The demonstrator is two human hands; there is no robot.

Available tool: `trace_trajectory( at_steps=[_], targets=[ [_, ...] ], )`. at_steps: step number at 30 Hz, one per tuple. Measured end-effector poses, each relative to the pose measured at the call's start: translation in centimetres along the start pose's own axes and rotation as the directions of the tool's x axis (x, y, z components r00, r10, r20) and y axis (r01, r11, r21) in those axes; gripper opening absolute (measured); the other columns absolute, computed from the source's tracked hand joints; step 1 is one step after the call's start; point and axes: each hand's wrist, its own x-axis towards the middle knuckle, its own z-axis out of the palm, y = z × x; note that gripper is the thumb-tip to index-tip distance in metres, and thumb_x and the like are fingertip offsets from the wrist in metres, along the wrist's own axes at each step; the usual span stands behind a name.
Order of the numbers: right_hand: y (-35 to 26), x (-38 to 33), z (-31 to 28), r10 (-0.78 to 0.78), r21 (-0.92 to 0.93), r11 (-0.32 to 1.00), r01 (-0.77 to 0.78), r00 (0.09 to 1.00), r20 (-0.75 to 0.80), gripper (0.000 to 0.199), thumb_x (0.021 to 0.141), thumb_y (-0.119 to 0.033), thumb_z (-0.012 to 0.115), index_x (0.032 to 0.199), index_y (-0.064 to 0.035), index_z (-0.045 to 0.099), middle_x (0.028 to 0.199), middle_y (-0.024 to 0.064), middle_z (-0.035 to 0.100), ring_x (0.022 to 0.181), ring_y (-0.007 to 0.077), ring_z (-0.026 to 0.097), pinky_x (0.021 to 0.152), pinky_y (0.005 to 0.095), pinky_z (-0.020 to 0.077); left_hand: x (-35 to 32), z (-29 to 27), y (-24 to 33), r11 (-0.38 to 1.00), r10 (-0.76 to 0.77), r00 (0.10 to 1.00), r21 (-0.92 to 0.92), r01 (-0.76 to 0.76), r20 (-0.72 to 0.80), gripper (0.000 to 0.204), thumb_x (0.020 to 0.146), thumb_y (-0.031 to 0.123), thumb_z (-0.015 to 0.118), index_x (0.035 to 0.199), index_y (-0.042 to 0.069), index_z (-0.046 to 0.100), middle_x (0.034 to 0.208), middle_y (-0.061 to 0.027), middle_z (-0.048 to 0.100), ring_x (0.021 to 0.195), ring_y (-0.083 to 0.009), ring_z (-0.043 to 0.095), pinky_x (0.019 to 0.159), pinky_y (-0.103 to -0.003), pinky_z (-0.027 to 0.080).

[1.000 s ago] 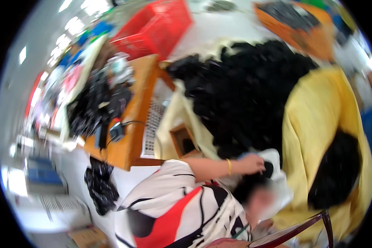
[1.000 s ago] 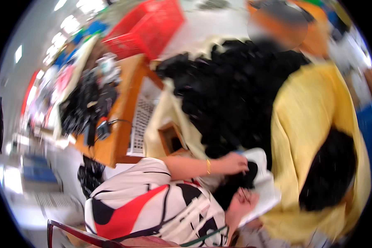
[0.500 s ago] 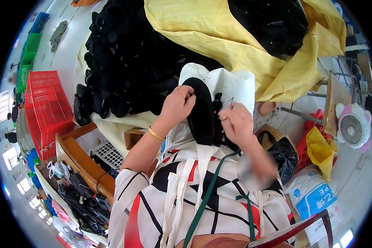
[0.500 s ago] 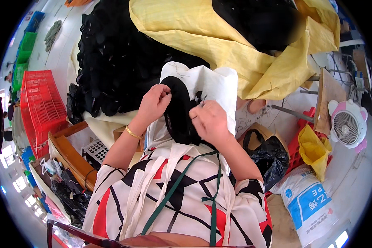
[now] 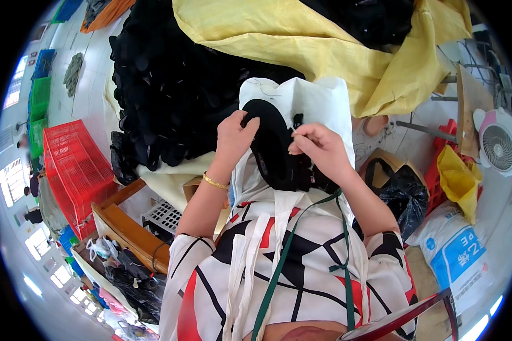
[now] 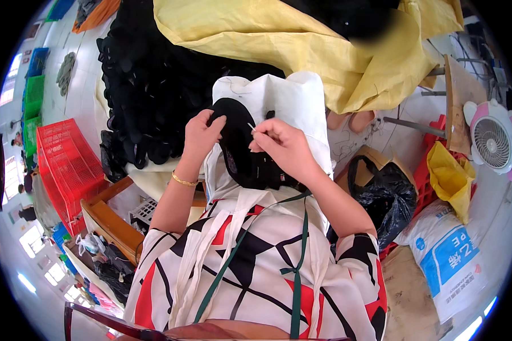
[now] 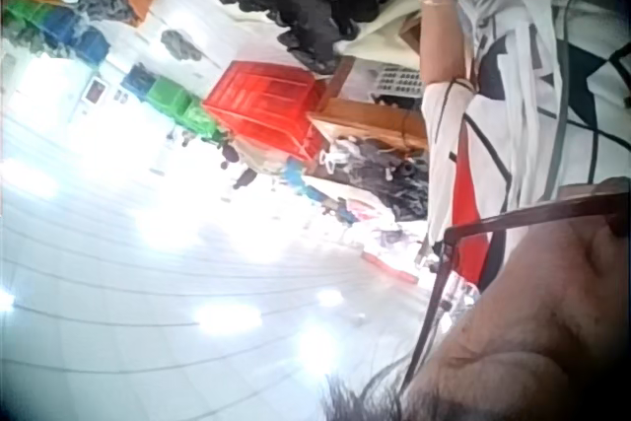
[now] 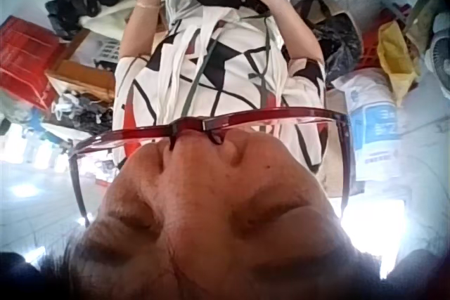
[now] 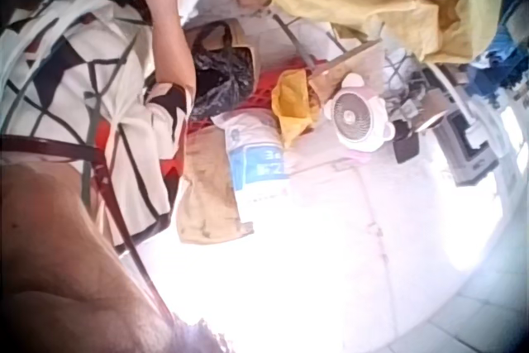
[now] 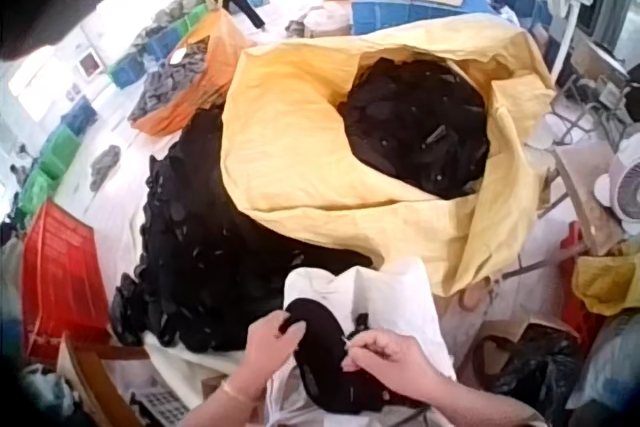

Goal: The person is sewing a black slipper using a needle and thread. They repeatedly insert the needle into the slipper's sole and pull the thread through to secure the material. The person works on a single slipper throughout the clip, occasionally adjusting its position on a white cloth.

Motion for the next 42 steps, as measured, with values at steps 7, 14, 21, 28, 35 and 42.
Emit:
trace_trajectory(
  at_steps=[7, 14, 21, 28, 35, 42],
  targets=[
    [1.9, 3.7, 2.8, 0.169, -0.415, 0.901, -0.129, 0.984, 0.061, 0.012, 0.099, -0.015, 0.059, 0.101, -0.0029, 0.061, 0.068, 0.0029, 0.061, 0.057, 0.0108, 0.058, 0.055, 0.0282, 0.0484, -0.2, -0.2, -0.8, 0.895, -0.154, 0.981, -0.404, 0.188, 0.115, 0.018, 0.09, 0.016, 0.072, 0.087, 0.0, 0.065, 0.07, -0.0022, 0.064, 0.057, -0.0072, 0.061, 0.052, -0.022, 0.051],
    [3.3, 4.8, 3.0, 0.031, -0.582, 0.814, 0.001, 0.998, 0.046, 0.012, 0.091, -0.011, 0.06, 0.096, -0.0004, 0.063, 0.067, 0.0128, 0.063, 0.057, 0.0172, 0.059, 0.058, 0.0323, 0.0483, 0.1, 0.0, -1.5, 0.875, -0.175, 0.979, -0.439, 0.205, 0.108, 0.018, 0.09, 0.015, 0.071, 0.082, 0.001, 0.063, 0.067, -0.0022, 0.064, 0.054, -0.0068, 0.06, 0.051, -0.022, 0.051],
    [3.8, 5.2, 2.8, -0.005, -0.615, 0.787, 0.048, 0.997, 0.071, 0.014, 0.09, -0.012, 0.061, 0.096, -0.0005, 0.065, 0.073, 0.0153, 0.066, 0.061, 0.0254, 0.063, 0.062, 0.0361, 0.0505, 0.3, 0.0, -1.6, 0.874, -0.214, 0.969, -0.418, 0.248, 0.128, 0.015, 0.091, 0.014, 0.069, 0.085, 0.002, 0.065, 0.07, -0.0007, 0.064, 0.055, -0.0062, 0.059, 0.051, -0.021, 0.05],
    [4.3, 5.1, 3.4, -0.063, -0.706, 0.703, 0.086, 0.996, 0.059, 0.012, 0.093, -0.017, 0.057, 0.098, -0.0065, 0.06, 0.079, 0.0172, 0.069, 0.073, 0.0386, 0.067, 0.065, 0.0488, 0.0526, 0.5, -0.6, -1.2, 0.857, -0.226, 0.956, -0.429, 0.287, 0.188, 0.013, 0.091, 0.014, 0.068, 0.084, 0.003, 0.065, 0.07, -0.001, 0.064, 0.054, -0.0069, 0.059, 0.05, -0.022, 0.049],
    [6.2, 4.5, 4.2, -0.215, -0.815, 0.539, 0.213, 0.97, 0.111, 0.011, 0.1, -0.02, 0.052, 0.101, -0.0084, 0.053, 0.071, 0.0146, 0.067, 0.063, 0.0366, 0.066, 0.053, 0.0488, 0.0493, 0.8, -1.1, -0.8, 0.806, -0.285, 0.917, -0.449, 0.386, 0.278, 0.013, 0.091, 0.015, 0.068, 0.082, 0.007, 0.064, 0.069, -0.001, 0.063, 0.052, -0.008, 0.058, 0.049, -0.022, 0.048],
    [5.3, 5.1, 3.2, -0.224, -0.811, 0.522, 0.264, 0.96, 0.169, 0.011, 0.099, -0.019, 0.052, 0.099, -0.0086, 0.055, 0.069, 0.0151, 0.066, 0.063, 0.0375, 0.066, 0.053, 0.0495, 0.049, 0.6, -1.0, -0.2, 0.8, -0.311, 0.916, -0.451, 0.396, 0.254, 0.014, 0.089, 0.015, 0.068, 0.079, 0.007, 0.063, 0.068, -0.0011, 0.062, 0.05, -0.0078, 0.057, 0.048, -0.022, 0.047]
  ],
)
